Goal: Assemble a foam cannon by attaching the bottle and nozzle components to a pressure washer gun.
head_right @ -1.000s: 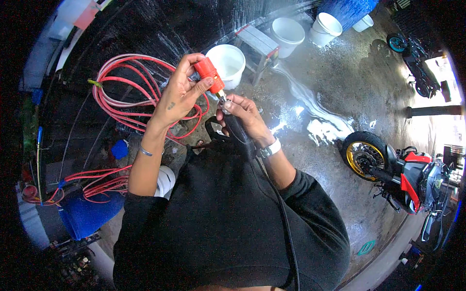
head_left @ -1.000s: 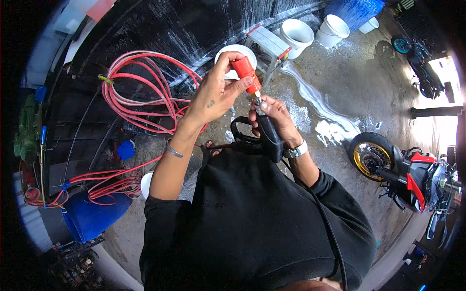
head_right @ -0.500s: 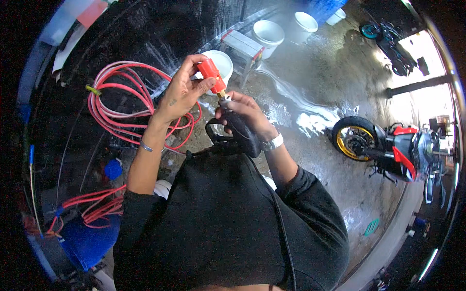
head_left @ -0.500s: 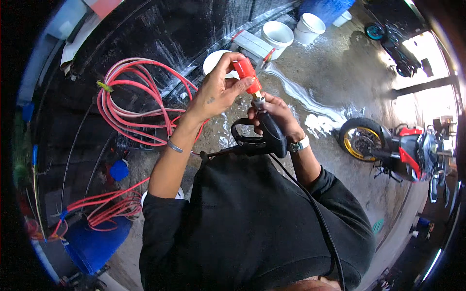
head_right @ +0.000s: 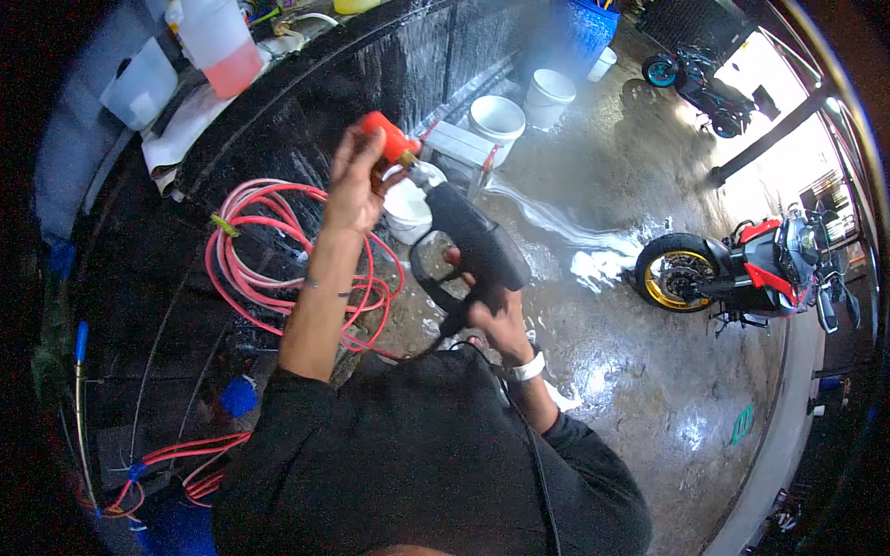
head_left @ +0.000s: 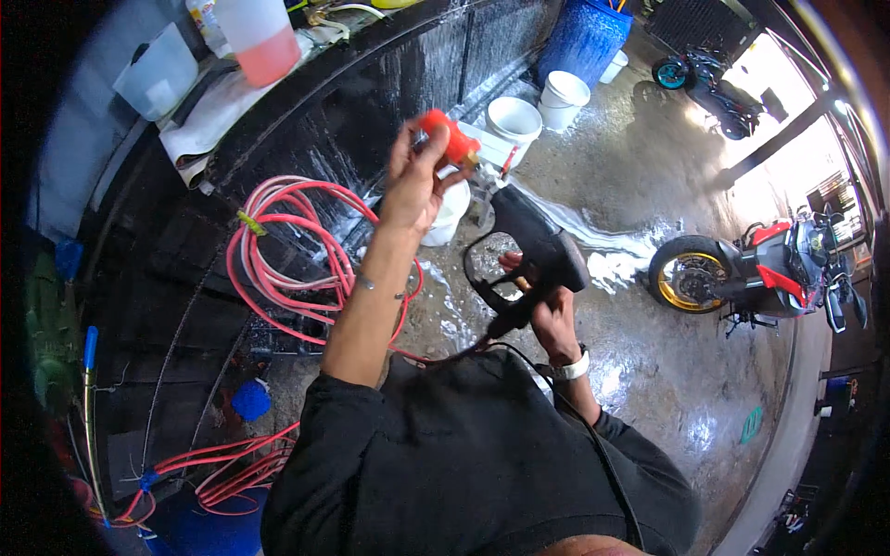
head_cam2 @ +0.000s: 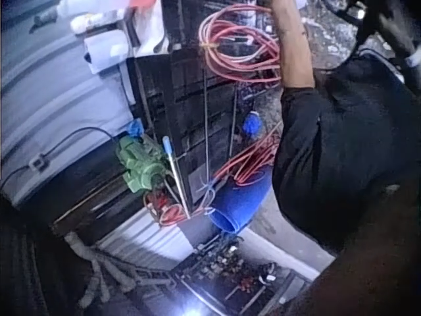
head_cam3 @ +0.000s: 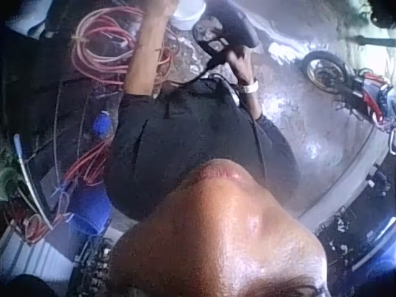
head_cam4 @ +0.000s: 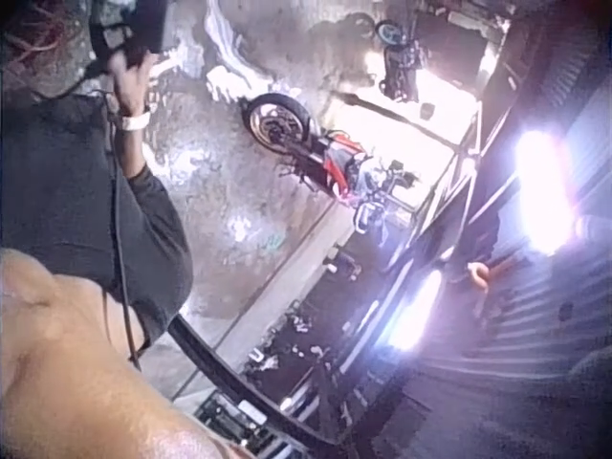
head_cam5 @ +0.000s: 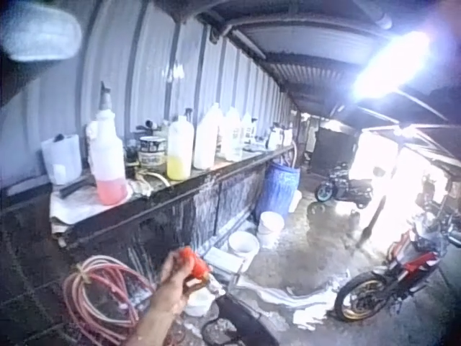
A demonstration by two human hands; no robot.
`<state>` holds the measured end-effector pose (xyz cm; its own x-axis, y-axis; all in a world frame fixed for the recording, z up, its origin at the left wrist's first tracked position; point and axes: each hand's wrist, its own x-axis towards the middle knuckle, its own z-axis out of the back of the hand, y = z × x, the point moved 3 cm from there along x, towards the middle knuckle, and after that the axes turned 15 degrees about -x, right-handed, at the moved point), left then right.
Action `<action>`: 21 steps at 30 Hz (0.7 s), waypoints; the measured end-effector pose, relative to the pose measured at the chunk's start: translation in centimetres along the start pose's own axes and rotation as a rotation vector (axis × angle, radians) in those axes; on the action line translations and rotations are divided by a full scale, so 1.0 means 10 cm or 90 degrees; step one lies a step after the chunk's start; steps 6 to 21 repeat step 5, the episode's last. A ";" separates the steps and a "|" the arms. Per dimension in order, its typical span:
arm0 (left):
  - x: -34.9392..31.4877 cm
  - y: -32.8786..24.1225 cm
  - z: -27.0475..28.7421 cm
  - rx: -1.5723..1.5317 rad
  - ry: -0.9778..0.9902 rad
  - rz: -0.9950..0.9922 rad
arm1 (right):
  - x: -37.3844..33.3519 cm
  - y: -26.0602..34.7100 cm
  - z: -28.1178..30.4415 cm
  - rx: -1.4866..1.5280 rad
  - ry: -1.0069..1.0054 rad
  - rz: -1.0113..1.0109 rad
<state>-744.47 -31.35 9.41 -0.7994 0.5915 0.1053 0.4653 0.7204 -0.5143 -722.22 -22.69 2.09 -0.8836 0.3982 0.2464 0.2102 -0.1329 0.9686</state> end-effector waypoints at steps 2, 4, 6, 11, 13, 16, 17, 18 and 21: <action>-0.06 0.22 0.36 -0.037 -0.045 0.000 | 0.10 -0.20 0.00 -0.093 -0.099 -0.105; -0.11 0.38 0.79 0.017 -0.120 0.007 | 0.13 -0.34 -0.04 -0.150 -0.077 -0.136; -0.15 0.43 1.02 0.078 -0.188 0.049 | 0.14 -0.43 -0.05 -0.187 -0.041 -0.208; -0.15 0.43 1.02 0.078 -0.188 0.049 | 0.14 -0.43 -0.05 -0.187 -0.041 -0.208; -0.15 0.43 1.02 0.078 -0.188 0.049 | 0.14 -0.43 -0.05 -0.187 -0.041 -0.208; -0.15 0.43 1.02 0.078 -0.188 0.049 | 0.14 -0.43 -0.05 -0.187 -0.041 -0.208; -0.15 0.43 1.02 0.078 -0.188 0.049 | 0.14 -0.43 -0.05 -0.187 -0.041 -0.208; -0.15 0.43 1.02 0.078 -0.188 0.049 | 0.14 -0.43 -0.05 -0.187 -0.041 -0.208; -0.15 0.43 1.02 0.078 -0.188 0.049 | 0.14 -0.43 -0.05 -0.187 -0.041 -0.208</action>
